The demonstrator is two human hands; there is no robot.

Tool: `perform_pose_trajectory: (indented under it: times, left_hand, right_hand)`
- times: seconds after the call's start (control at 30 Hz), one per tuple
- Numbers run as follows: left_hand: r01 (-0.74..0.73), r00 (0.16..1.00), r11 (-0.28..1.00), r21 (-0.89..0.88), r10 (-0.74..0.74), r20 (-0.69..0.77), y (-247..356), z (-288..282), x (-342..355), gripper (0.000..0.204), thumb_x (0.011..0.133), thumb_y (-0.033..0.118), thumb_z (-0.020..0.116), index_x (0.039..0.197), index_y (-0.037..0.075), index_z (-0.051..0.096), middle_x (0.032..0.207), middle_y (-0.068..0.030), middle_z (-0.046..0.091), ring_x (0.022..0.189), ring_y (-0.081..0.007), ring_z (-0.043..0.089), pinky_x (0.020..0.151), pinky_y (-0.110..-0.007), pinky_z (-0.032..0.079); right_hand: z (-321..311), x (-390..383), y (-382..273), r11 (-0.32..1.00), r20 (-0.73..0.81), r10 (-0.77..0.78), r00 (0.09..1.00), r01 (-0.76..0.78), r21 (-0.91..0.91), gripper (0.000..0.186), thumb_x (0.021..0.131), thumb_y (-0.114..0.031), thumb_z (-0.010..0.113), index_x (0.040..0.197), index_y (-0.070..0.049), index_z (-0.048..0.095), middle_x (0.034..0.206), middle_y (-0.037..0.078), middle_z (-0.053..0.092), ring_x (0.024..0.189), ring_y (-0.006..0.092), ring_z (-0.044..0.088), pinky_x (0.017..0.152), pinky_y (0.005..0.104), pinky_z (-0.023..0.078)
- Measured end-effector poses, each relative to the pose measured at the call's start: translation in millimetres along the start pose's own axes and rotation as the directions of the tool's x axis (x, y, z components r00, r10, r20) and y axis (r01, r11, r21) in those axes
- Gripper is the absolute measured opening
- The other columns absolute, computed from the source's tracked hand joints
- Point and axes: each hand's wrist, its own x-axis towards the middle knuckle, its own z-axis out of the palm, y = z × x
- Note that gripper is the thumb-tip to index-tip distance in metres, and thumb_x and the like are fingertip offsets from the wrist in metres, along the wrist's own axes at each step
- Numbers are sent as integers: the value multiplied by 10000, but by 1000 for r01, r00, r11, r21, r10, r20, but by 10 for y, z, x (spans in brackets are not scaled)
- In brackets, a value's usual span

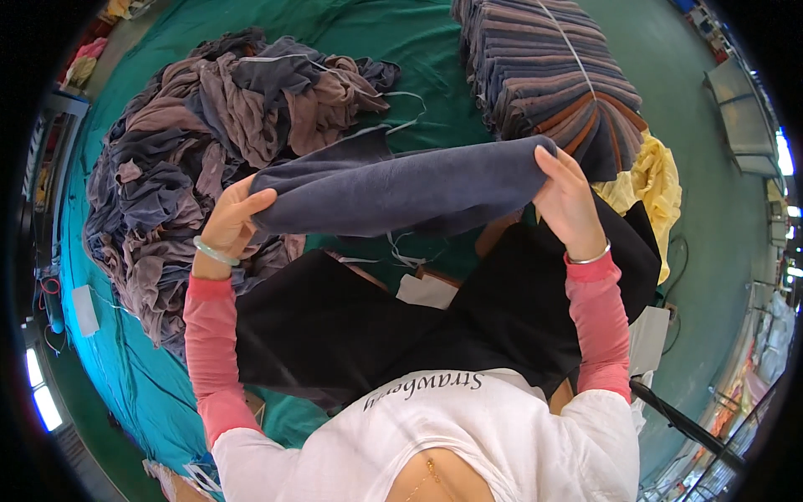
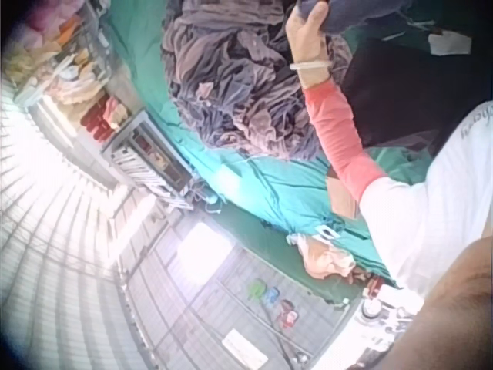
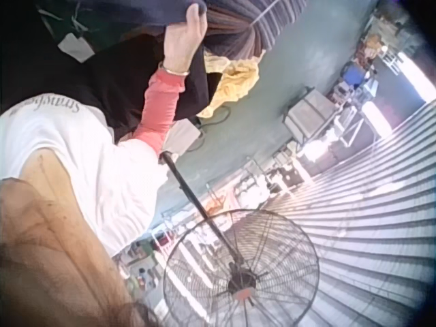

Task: The person folds several pieces of fabric by hand, stacks them together, and ties the resulting bundle with a ribbon before cutting the ribbon with scissors.

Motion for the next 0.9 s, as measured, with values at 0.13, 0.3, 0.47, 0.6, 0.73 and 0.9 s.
perform_pose_trajectory:
  times: [0.13,0.3,0.47,0.6,0.73,0.9]
  left_hand:
    - [-125,989,991,-54,120,-89,0,-43,-49,443,804,88,620,1161,-89,427,975,-121,611,835,-116,578,769,-206,446]
    - [-217,936,910,352,297,-191,-23,-204,391,490,759,-33,564,1221,-61,402,947,-100,637,822,-102,582,742,-206,446]
    - [-263,855,783,564,460,-241,-79,-324,787,197,737,-72,584,921,-22,635,830,-60,649,750,-96,595,686,-219,455]
    - [-328,780,565,757,614,-120,-32,-430,642,168,713,-66,611,860,4,653,858,-49,613,729,-112,584,658,-218,445]
    - [-306,924,635,709,379,58,-215,-465,377,197,606,-80,638,784,5,647,984,-61,580,761,-122,570,634,-211,433]
    - [-23,982,739,674,-108,152,-851,-670,191,172,584,-43,684,748,-17,642,867,-88,649,688,-120,587,622,-232,466]
  right_hand:
    - [-109,-45,82,893,-49,-128,991,94,-439,221,890,-129,530,1046,21,569,1011,60,600,931,119,554,849,259,409]
    - [-241,406,278,838,-186,-336,923,203,-506,209,835,-65,592,1019,33,605,999,44,605,927,111,548,852,236,405]
    - [-418,811,331,950,-138,-201,970,159,-268,170,839,-68,595,991,-1,629,906,43,642,835,114,589,812,248,439]
    - [-394,862,285,961,-80,-210,975,190,-203,139,861,-148,589,934,-44,644,886,11,646,800,104,590,760,221,433]
    - [-491,634,499,961,-151,-27,988,-16,-276,143,857,-203,600,865,-68,646,849,-19,630,755,49,563,702,197,429]
    - [-836,288,1102,794,-202,341,918,-396,-461,223,830,-294,621,705,-111,596,668,-80,479,621,23,434,612,173,350]
